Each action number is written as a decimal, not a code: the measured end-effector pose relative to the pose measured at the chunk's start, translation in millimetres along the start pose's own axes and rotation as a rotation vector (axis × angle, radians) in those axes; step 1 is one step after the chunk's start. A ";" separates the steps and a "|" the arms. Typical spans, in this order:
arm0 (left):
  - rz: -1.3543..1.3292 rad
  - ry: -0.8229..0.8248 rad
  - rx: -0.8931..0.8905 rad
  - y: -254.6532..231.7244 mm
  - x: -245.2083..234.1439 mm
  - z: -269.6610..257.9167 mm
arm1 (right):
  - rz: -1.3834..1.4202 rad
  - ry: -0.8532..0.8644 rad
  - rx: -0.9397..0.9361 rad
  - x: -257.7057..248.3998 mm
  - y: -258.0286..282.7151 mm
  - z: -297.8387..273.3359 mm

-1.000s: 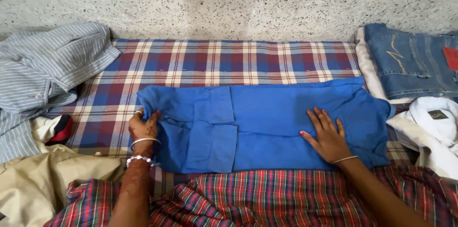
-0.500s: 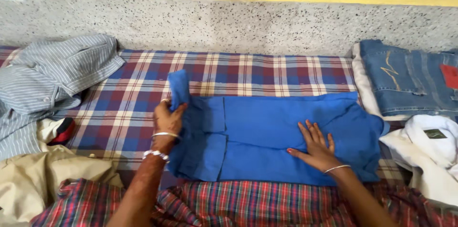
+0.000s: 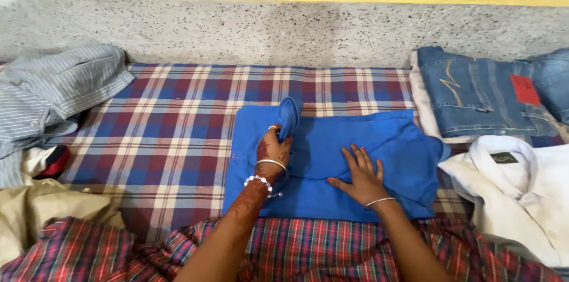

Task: The person folds a blue button-up shirt on a plaid mattress, smoothing and aligning the fabric before folding it into a compact rectangle. The person then picks up a pair of beige trousers, unfolds them, and begins folding them on the same surface.

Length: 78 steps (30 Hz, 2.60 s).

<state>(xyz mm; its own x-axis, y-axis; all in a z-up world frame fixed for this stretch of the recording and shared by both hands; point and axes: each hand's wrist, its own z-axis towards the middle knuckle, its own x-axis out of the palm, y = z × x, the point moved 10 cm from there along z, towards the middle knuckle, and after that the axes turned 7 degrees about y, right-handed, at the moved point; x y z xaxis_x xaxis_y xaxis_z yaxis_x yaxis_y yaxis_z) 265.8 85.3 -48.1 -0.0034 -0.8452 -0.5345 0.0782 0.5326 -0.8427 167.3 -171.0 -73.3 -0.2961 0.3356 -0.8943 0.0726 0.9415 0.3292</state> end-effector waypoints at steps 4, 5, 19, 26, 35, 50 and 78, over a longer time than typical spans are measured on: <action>-0.099 0.229 -0.039 7.2 38.0 7.8 | 0.023 -0.006 0.000 -3.2 1.6 -2.1; -0.190 0.326 -0.006 0.9 46.8 6.4 | 0.025 -0.002 0.000 -2.7 2.2 -1.7; -0.376 0.226 0.028 -14.3 -35.6 -14.9 | 0.356 -0.295 -0.217 -43.5 15.7 -10.5; 0.379 0.044 0.141 -25.3 -75.8 -55.6 | 0.364 -0.459 -0.302 -70.0 48.6 -35.4; 0.625 0.289 0.056 1.3 -51.7 -66.5 | 0.275 -0.450 -0.366 -75.4 70.5 -45.5; 0.648 0.354 0.090 10.8 -50.7 -67.8 | 0.040 -0.272 -0.215 -54.7 75.8 -27.9; 0.592 0.199 0.227 12.2 -54.1 -65.4 | 0.326 -0.590 -0.502 -74.4 105.2 -15.3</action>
<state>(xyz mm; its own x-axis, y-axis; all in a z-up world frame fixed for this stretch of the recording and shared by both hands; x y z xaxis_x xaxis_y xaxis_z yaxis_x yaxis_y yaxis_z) 201.7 140.5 -33.7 -0.0772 -0.3771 -0.9229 0.3316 0.8633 -0.3805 182.4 -97.4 32.5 0.2229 0.6818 -0.6968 -0.4056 0.7148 0.5697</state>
